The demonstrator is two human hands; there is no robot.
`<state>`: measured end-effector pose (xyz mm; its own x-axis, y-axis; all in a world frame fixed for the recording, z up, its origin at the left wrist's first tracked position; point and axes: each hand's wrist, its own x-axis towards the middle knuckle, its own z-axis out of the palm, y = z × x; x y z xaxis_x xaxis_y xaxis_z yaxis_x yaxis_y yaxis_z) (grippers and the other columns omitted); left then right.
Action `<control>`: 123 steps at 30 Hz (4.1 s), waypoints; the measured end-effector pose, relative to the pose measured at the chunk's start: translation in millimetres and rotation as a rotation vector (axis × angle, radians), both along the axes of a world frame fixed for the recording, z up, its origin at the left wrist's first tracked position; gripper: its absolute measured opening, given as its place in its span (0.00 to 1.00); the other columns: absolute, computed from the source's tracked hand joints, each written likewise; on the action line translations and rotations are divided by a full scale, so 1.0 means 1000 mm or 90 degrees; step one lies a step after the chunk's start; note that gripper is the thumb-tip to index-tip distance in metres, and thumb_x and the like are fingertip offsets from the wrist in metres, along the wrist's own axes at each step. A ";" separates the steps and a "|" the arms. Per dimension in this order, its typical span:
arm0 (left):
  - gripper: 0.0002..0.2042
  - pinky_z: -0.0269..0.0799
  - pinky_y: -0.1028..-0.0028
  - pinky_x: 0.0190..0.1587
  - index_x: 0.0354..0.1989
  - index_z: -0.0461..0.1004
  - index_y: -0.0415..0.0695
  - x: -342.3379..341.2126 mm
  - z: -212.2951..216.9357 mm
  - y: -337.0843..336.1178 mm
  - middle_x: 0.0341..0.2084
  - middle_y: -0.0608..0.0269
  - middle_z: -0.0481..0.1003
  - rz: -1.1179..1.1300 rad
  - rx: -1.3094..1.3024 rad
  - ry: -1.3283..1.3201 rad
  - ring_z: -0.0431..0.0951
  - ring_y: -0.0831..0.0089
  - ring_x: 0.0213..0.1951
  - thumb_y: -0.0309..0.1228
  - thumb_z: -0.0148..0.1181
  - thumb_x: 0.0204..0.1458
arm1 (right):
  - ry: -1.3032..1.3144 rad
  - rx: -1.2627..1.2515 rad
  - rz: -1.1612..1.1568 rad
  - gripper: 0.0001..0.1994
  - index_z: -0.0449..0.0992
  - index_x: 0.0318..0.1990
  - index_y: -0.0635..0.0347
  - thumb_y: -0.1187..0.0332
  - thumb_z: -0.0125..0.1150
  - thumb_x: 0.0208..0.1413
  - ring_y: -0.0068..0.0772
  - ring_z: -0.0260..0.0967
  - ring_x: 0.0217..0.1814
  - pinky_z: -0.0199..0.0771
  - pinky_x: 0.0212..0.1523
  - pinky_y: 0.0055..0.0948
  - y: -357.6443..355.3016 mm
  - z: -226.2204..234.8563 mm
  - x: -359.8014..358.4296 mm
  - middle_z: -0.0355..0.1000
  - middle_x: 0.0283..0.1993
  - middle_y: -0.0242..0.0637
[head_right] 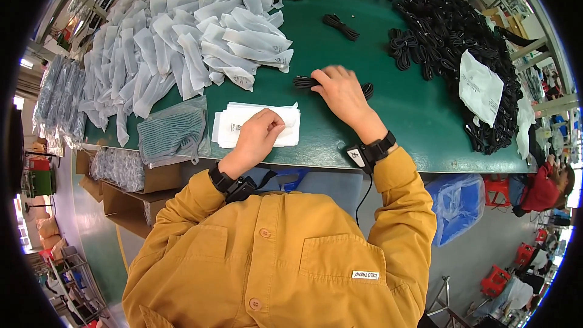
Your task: The person picks up a black cable and a white plastic bag, slides the cable into the bag, and places the packaged item onto a pile of similar bags, repeating the process several times.
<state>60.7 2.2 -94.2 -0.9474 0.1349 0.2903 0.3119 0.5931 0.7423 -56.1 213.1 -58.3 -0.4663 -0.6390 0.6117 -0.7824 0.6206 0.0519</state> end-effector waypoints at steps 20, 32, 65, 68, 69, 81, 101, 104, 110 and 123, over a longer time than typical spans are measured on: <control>0.04 0.69 0.71 0.35 0.31 0.69 0.39 0.007 0.011 -0.009 0.27 0.59 0.71 -0.025 -0.042 -0.001 0.71 0.67 0.28 0.21 0.58 0.52 | -0.688 -0.326 0.024 0.18 0.71 0.55 0.63 0.69 0.62 0.59 0.18 0.68 0.34 0.69 0.35 0.21 0.012 -0.004 0.095 0.73 0.37 0.29; 0.04 0.70 0.74 0.38 0.34 0.70 0.38 0.012 0.010 -0.012 0.28 0.60 0.73 0.027 0.094 -0.116 0.72 0.70 0.30 0.22 0.60 0.52 | -1.022 -0.509 0.007 0.19 0.69 0.58 0.65 0.69 0.58 0.61 0.24 0.65 0.34 0.66 0.35 0.22 0.019 -0.004 0.102 0.69 0.36 0.33; 0.04 0.69 0.71 0.52 0.34 0.67 0.41 0.005 0.057 -0.002 0.47 0.59 0.69 -0.116 0.371 -0.069 0.70 0.69 0.49 0.21 0.56 0.56 | -0.505 -0.487 0.157 0.22 0.70 0.51 0.61 0.82 0.68 0.48 0.30 0.68 0.44 0.73 0.41 0.27 -0.028 0.035 0.102 0.65 0.51 0.41; 0.03 0.68 0.72 0.53 0.35 0.67 0.42 -0.002 0.052 -0.005 0.50 0.61 0.67 -0.139 0.561 -0.136 0.69 0.73 0.51 0.23 0.55 0.59 | -0.531 -0.698 0.230 0.21 0.70 0.50 0.61 0.84 0.66 0.47 0.32 0.69 0.44 0.74 0.40 0.28 -0.036 0.037 0.103 0.63 0.53 0.43; 0.03 0.68 0.72 0.54 0.35 0.67 0.43 -0.006 0.049 -0.007 0.51 0.61 0.67 -0.167 0.655 -0.175 0.69 0.74 0.52 0.25 0.54 0.60 | -0.480 -0.618 0.207 0.20 0.71 0.49 0.61 0.84 0.66 0.47 0.33 0.69 0.44 0.74 0.40 0.28 -0.033 0.037 0.102 0.63 0.52 0.44; 0.03 0.69 0.76 0.49 0.41 0.64 0.42 -0.006 0.050 0.002 0.51 0.62 0.68 -0.156 0.813 -0.221 0.72 0.77 0.46 0.27 0.50 0.64 | -0.282 -0.322 0.187 0.16 0.77 0.43 0.63 0.84 0.69 0.44 0.30 0.71 0.41 0.74 0.34 0.24 -0.029 0.054 0.091 0.64 0.52 0.41; 0.09 0.70 0.75 0.44 0.43 0.71 0.40 0.009 0.051 0.004 0.40 0.63 0.72 -0.168 0.562 -0.186 0.73 0.77 0.40 0.33 0.49 0.66 | -0.391 -0.412 0.193 0.12 0.75 0.38 0.64 0.89 0.60 0.48 0.32 0.71 0.41 0.75 0.37 0.25 -0.041 0.057 0.092 0.63 0.48 0.41; 0.07 0.69 0.76 0.42 0.39 0.72 0.39 0.003 0.054 -0.001 0.37 0.62 0.73 -0.166 0.494 -0.099 0.73 0.77 0.38 0.30 0.51 0.64 | -0.405 -0.413 0.202 0.11 0.75 0.37 0.64 0.89 0.59 0.49 0.31 0.70 0.39 0.73 0.35 0.24 -0.040 0.056 0.090 0.64 0.47 0.41; 0.02 0.70 0.74 0.38 0.35 0.73 0.38 -0.023 0.093 -0.034 0.34 0.59 0.73 -0.175 0.259 0.051 0.74 0.73 0.34 0.23 0.55 0.57 | -0.432 -0.510 0.149 0.09 0.74 0.36 0.64 0.88 0.57 0.52 0.21 0.64 0.37 0.68 0.34 0.19 -0.023 0.055 0.066 0.64 0.47 0.38; 0.05 0.70 0.77 0.40 0.37 0.70 0.40 -0.032 0.089 -0.007 0.43 0.63 0.71 -0.254 0.321 -0.060 0.72 0.77 0.40 0.24 0.60 0.55 | -0.384 -0.443 0.184 0.09 0.74 0.37 0.63 0.87 0.58 0.52 0.21 0.66 0.41 0.68 0.36 0.19 -0.033 0.072 0.072 0.65 0.47 0.36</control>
